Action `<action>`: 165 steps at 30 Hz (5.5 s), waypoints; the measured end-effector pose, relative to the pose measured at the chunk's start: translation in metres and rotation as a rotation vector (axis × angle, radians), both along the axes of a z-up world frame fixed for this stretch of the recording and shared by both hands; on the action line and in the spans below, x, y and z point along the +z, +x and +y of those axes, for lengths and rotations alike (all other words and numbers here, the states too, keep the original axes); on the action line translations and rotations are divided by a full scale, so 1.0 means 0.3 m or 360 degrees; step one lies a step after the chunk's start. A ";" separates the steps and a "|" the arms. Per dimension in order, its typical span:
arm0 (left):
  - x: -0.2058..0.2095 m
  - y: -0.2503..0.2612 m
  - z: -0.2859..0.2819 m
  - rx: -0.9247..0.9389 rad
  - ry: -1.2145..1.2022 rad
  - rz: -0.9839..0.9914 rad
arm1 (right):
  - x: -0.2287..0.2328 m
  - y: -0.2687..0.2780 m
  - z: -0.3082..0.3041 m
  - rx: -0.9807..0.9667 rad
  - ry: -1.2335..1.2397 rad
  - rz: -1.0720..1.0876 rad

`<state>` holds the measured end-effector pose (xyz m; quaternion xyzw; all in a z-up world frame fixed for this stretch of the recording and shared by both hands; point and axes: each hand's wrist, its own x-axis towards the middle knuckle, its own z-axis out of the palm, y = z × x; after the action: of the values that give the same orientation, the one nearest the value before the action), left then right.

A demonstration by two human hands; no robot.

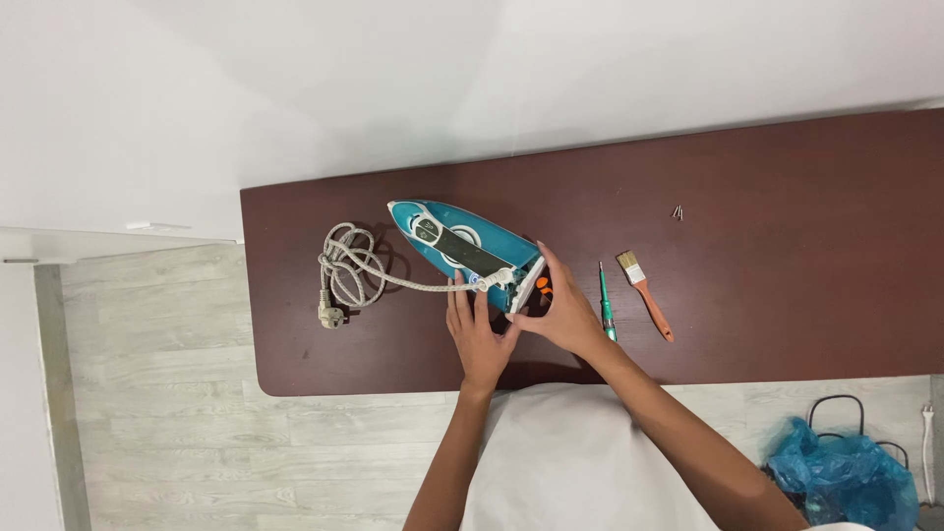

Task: The person uses a screwdriver to remove screws from a blue and white iron, detaches the front cover, and then reattaches it by screwing it back into place. The iron's power cord remains on the table throughout.

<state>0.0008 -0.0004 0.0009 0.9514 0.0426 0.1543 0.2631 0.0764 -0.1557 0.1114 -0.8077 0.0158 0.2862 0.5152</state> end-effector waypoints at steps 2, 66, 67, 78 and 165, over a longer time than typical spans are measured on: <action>-0.003 0.002 -0.002 0.0001 0.0006 0.0000 | -0.009 0.000 0.001 0.0001 -0.0003 -0.0003; 0.319 0.340 0.026 -0.0972 0.1342 0.0744 | -0.061 -0.062 -0.107 -0.0109 0.0606 0.0198; 0.322 0.340 0.030 -0.0960 0.1338 0.0742 | -0.074 -0.064 -0.110 -0.0096 0.0603 0.0194; 0.196 0.362 0.055 -0.0983 0.1427 0.0786 | -0.070 -0.049 -0.113 -0.0002 0.0504 0.0243; 0.139 0.169 0.089 -0.0280 -0.0278 -0.0067 | -0.104 -0.074 0.121 0.0021 -0.0493 -0.0215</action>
<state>0.0515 0.0264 0.0426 0.9215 -0.0334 0.1462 0.3584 0.0543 -0.1194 0.0800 -0.8949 0.0197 0.2288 0.3825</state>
